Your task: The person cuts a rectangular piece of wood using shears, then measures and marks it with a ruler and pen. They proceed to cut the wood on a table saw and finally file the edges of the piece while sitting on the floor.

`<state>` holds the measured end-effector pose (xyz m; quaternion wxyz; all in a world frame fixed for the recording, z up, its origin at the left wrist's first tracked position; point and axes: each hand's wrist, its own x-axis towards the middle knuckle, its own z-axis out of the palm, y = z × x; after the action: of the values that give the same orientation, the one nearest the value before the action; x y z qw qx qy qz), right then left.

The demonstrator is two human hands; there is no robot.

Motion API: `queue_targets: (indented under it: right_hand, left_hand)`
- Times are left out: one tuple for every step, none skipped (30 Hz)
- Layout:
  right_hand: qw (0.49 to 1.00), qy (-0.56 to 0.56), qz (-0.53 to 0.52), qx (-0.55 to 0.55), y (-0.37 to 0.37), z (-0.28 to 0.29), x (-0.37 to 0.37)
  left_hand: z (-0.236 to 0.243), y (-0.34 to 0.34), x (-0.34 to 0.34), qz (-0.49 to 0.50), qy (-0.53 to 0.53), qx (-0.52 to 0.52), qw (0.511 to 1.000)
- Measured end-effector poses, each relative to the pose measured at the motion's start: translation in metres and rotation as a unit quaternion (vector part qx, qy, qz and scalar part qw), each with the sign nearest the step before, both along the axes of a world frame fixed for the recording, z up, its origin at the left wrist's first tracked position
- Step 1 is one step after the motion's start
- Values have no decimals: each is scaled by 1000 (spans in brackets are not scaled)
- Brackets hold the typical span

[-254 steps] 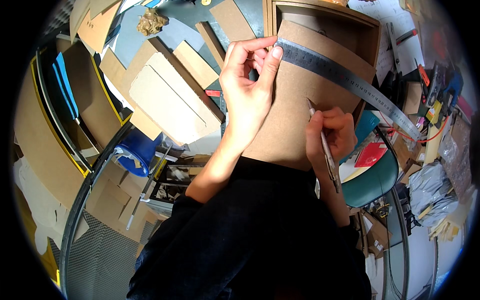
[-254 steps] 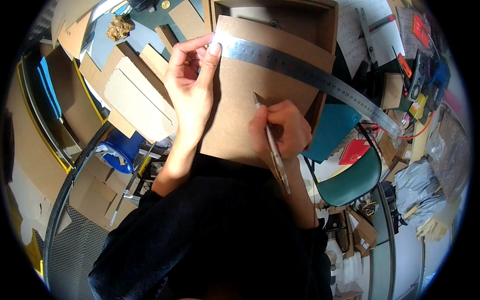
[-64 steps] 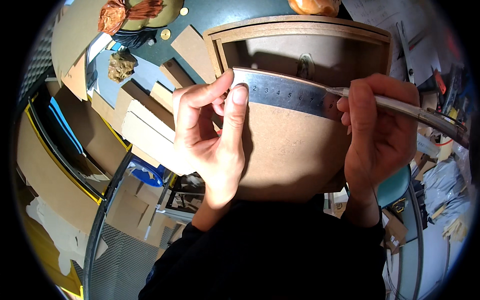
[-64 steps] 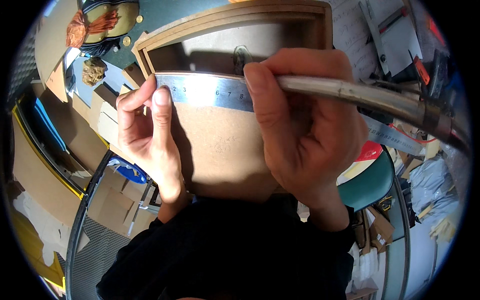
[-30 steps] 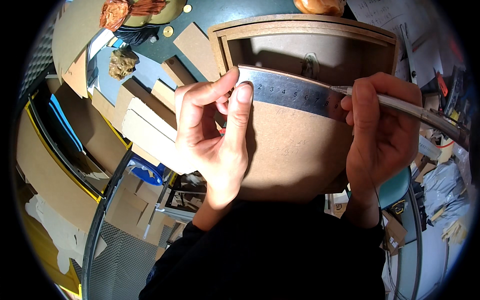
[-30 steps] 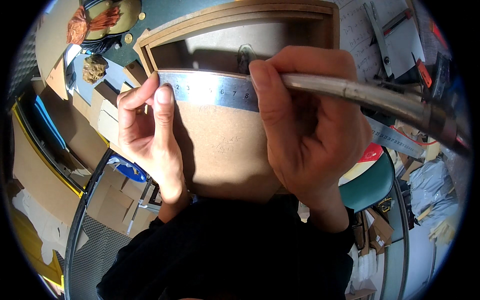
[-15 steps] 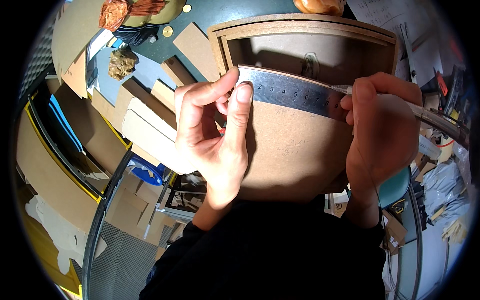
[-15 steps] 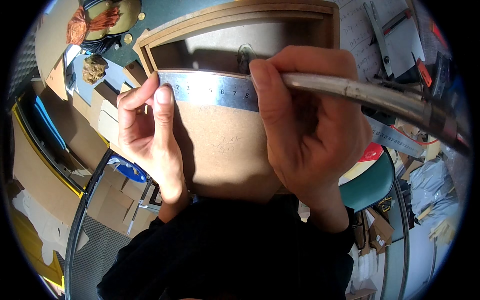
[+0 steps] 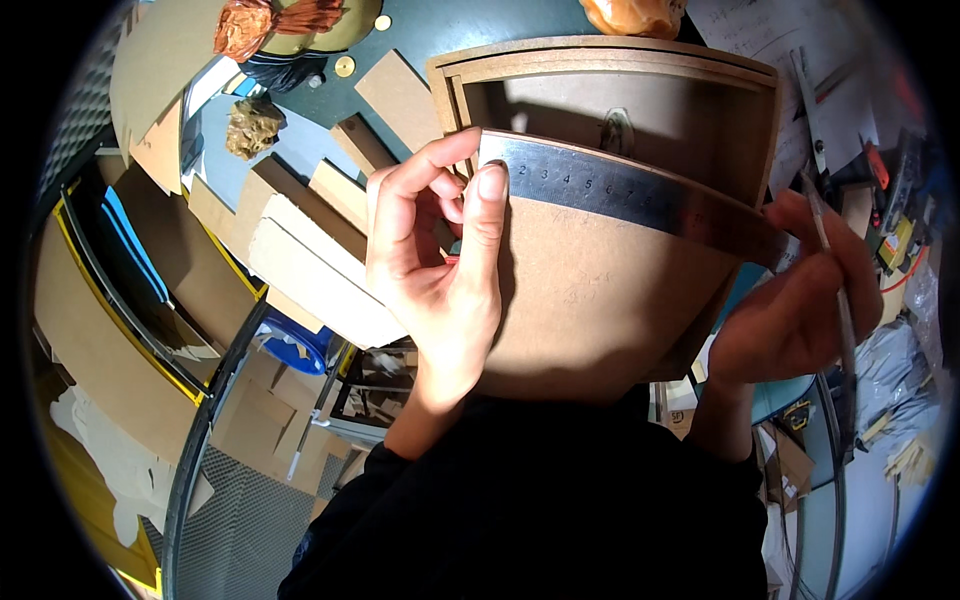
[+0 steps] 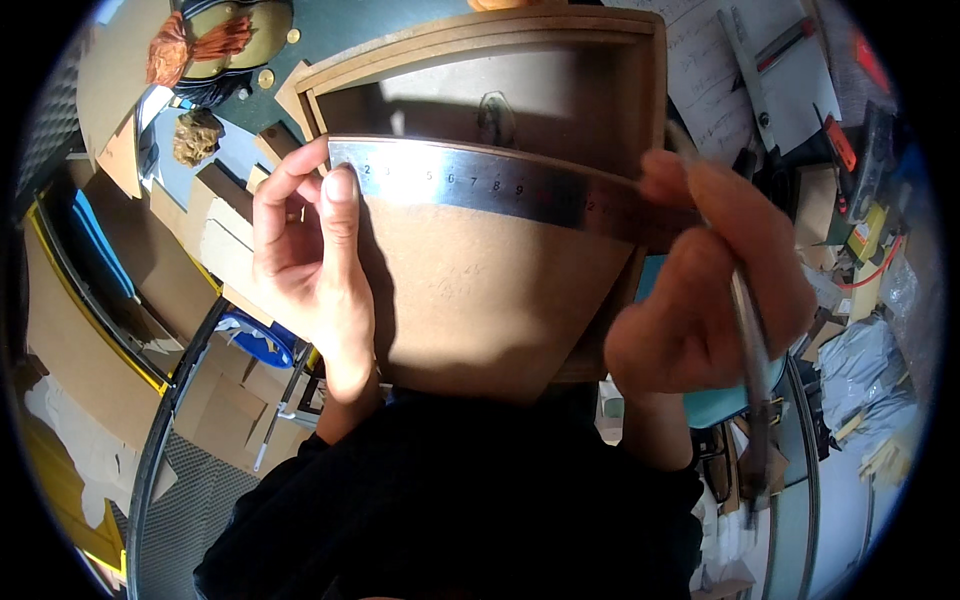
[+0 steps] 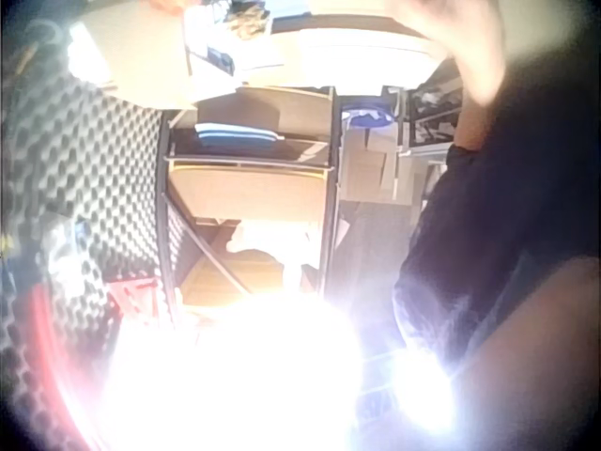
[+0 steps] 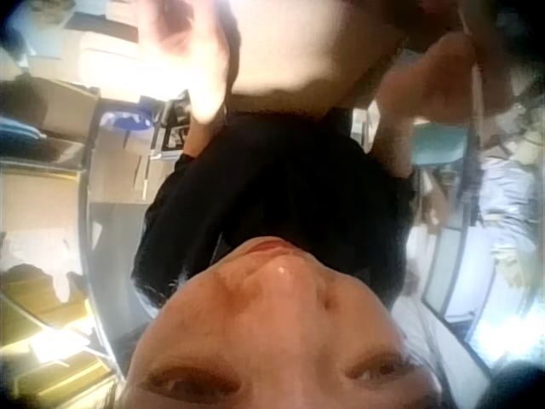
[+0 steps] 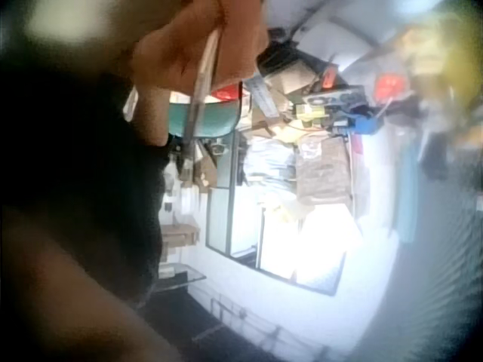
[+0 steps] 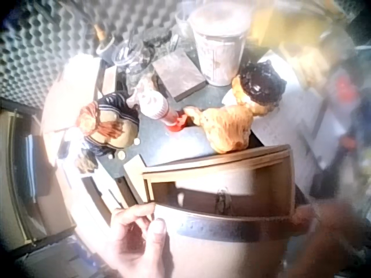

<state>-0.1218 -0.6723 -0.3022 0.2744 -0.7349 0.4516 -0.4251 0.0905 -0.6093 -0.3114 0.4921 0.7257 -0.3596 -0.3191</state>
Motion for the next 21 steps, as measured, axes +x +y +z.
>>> queue_targets:
  right_hand:
    - [998,26,-52,-11,9,-3,-2]
    - [994,26,-102,-7,16,-6,-3]
    - [988,25,-150,0,24,-10,-3]
    - [982,71,-173,16,28,-9,-4]
    - [973,116,-195,32,34,-5,-6]
    - [970,136,-200,33,37,-7,-10]
    - [966,156,-205,34,39,-8,-13]
    - [970,150,-192,20,39,-15,-18]
    - [973,143,-179,6,38,-18,-20]
    - [973,144,-182,13,39,-18,-19]
    - [972,145,-186,20,40,-18,-17]
    - [971,145,-189,26,41,-18,-16]
    - [973,144,-181,21,42,-18,-16]
    - [975,143,-172,16,41,-20,-18]
    - [976,142,-164,10,42,-22,-18]
    - [976,139,-165,9,42,-22,-18]
    - [977,137,-166,8,42,-21,-16]
    - [977,134,-167,7,42,-21,-14]
    - [977,112,-179,16,42,-21,-11]
    - [977,89,-191,25,43,-22,-6]
    - [976,66,-203,34,43,-22,-4]
  left_hand:
    - [-1,0,0,-5,-9,0,1000]
    - [0,-1,-1,-9,-17,1,1000]
    - [1,-2,-2,-11,-8,-10,1000]
    - [1,-2,-2,-11,1,-20,1000]
    - [0,-2,-3,-10,10,-30,999]
    - [-1,-3,-3,-9,10,-35,999]
    - [-2,-3,-3,-9,10,-39,999]
    - [-2,-3,-3,-9,10,-43,999]
    - [-1,-3,-3,-10,11,-42,999]
    - [-1,-3,-2,-13,15,-43,999]
    - [-1,-3,-2,-16,18,-44,999]
    - [-1,-3,-2,-15,24,-40,999]
    - [2,-2,-3,-15,28,-34,999]
    - [3,-2,-3,-15,33,-28,999]
    - [3,-2,-3,-15,35,-29,999]
    - [2,-1,-3,-15,37,-32,999]
    - [2,-1,-3,-14,39,-34,999]
    - [4,-2,-3,-13,33,-23,999]
    - [6,-2,-3,-13,29,-12,999]
    - [7,-3,-3,-13,24,-1,1000]
    - [6,-4,-3,-15,28,-13,999]
